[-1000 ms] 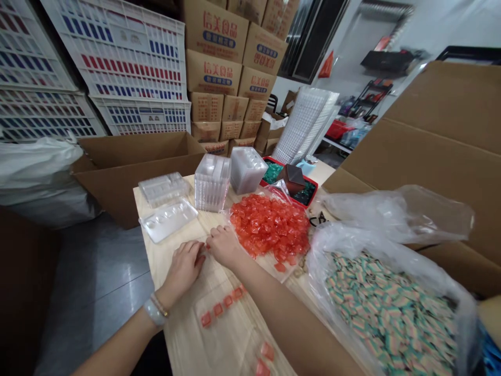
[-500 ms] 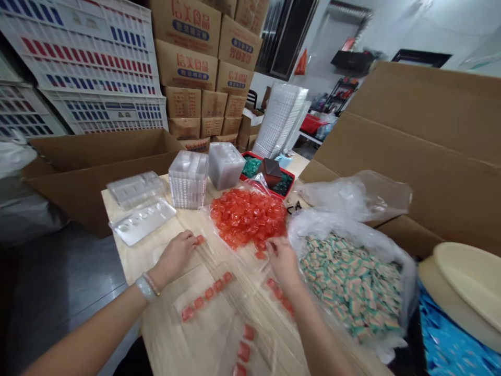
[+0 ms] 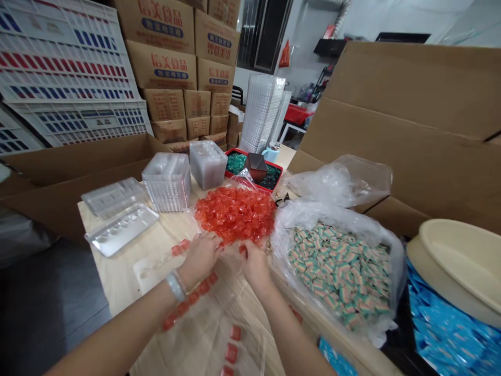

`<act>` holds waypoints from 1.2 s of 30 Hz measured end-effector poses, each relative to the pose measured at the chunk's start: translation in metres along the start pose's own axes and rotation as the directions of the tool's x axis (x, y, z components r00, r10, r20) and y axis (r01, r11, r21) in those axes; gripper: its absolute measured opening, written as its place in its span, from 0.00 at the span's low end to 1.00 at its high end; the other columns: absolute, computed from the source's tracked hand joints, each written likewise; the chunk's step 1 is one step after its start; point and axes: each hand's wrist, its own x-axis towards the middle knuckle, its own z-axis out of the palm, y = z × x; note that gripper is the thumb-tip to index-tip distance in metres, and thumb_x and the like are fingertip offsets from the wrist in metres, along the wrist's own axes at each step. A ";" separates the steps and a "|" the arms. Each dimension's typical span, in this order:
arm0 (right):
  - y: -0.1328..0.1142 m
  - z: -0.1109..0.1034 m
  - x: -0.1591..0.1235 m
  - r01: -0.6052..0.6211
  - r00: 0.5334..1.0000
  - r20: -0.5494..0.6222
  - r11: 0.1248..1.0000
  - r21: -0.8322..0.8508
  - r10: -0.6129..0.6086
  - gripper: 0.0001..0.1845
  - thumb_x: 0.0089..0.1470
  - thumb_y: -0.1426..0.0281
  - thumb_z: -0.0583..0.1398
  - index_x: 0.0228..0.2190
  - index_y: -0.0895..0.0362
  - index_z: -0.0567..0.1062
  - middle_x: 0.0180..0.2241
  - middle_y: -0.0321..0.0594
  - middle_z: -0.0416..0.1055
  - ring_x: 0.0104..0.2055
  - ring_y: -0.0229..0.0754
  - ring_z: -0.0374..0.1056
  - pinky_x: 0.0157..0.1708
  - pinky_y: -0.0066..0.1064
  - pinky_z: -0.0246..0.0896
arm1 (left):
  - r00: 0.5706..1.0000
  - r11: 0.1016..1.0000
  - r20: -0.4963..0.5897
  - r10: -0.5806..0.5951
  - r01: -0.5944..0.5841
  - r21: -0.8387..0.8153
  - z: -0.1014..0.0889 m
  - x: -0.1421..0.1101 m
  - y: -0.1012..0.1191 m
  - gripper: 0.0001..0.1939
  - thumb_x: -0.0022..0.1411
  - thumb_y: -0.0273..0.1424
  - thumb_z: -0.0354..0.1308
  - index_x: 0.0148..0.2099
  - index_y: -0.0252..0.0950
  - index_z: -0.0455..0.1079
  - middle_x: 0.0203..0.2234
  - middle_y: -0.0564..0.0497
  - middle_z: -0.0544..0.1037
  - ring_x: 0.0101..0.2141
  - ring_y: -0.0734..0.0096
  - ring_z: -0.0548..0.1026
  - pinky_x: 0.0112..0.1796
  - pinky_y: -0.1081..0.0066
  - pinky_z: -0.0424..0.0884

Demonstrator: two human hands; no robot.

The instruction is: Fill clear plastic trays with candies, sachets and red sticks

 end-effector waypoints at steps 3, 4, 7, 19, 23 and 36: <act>0.007 0.009 -0.001 -0.042 0.998 -0.036 0.954 0.298 0.056 0.10 0.42 0.76 0.50 0.26 0.57 0.70 0.21 0.35 0.67 0.24 0.37 0.63 0.26 0.27 0.54 | 0.998 0.999 0.067 -0.010 0.007 0.047 0.018 0.017 0.004 0.07 0.54 0.25 0.49 0.28 0.34 0.69 0.25 0.43 0.71 0.33 0.58 0.66 0.36 0.62 0.57; 0.010 0.012 -0.001 -0.067 0.996 -0.022 0.912 0.406 0.083 0.08 0.41 0.75 0.51 0.25 0.57 0.70 0.21 0.34 0.66 0.23 0.37 0.62 0.25 0.27 0.54 | 0.997 0.999 0.082 -0.002 -0.002 0.050 0.021 0.020 0.003 0.08 0.54 0.25 0.49 0.28 0.34 0.69 0.25 0.42 0.71 0.32 0.58 0.66 0.36 0.62 0.57; 0.014 0.018 -0.002 -0.171 0.984 0.073 0.723 0.669 0.165 0.05 0.40 0.73 0.53 0.24 0.57 0.68 0.21 0.32 0.64 0.22 0.35 0.59 0.22 0.25 0.53 | 0.998 1.000 0.067 -0.008 0.008 0.012 0.021 0.022 0.000 0.08 0.55 0.28 0.50 0.27 0.34 0.68 0.25 0.43 0.71 0.32 0.59 0.66 0.36 0.63 0.57; -0.040 0.015 -0.026 -0.248 0.967 0.232 0.582 0.775 0.103 0.10 0.44 0.68 0.55 0.30 0.59 0.72 0.23 0.35 0.66 0.24 0.35 0.59 0.26 0.27 0.55 | 0.924 0.356 0.135 -0.357 0.269 -0.895 0.013 -0.045 0.025 0.12 0.57 0.32 0.46 0.40 0.34 0.66 0.27 0.51 0.72 0.25 0.76 0.66 0.28 0.75 0.62; -0.062 0.032 -0.032 -0.141 0.989 0.121 0.770 0.622 0.083 0.10 0.45 0.70 0.53 0.31 0.58 0.71 0.25 0.38 0.67 0.26 0.38 0.62 0.28 0.30 0.58 | 0.885 0.127 0.269 -0.380 0.338 -0.933 0.005 -0.073 0.010 0.14 0.51 0.29 0.50 0.40 0.32 0.68 0.26 0.51 0.73 0.23 0.77 0.66 0.26 0.76 0.62; -0.133 0.059 -0.048 -0.196 0.922 0.375 0.724 0.662 -0.093 0.10 0.48 0.68 0.54 0.32 0.58 0.72 0.27 0.39 0.70 0.29 0.38 0.66 0.32 0.31 0.61 | 0.750 -0.088 0.293 -0.594 0.301 -0.950 -0.023 -0.124 -0.049 0.11 0.47 0.31 0.53 0.34 0.31 0.66 0.20 0.55 0.71 0.17 0.81 0.63 0.21 0.78 0.58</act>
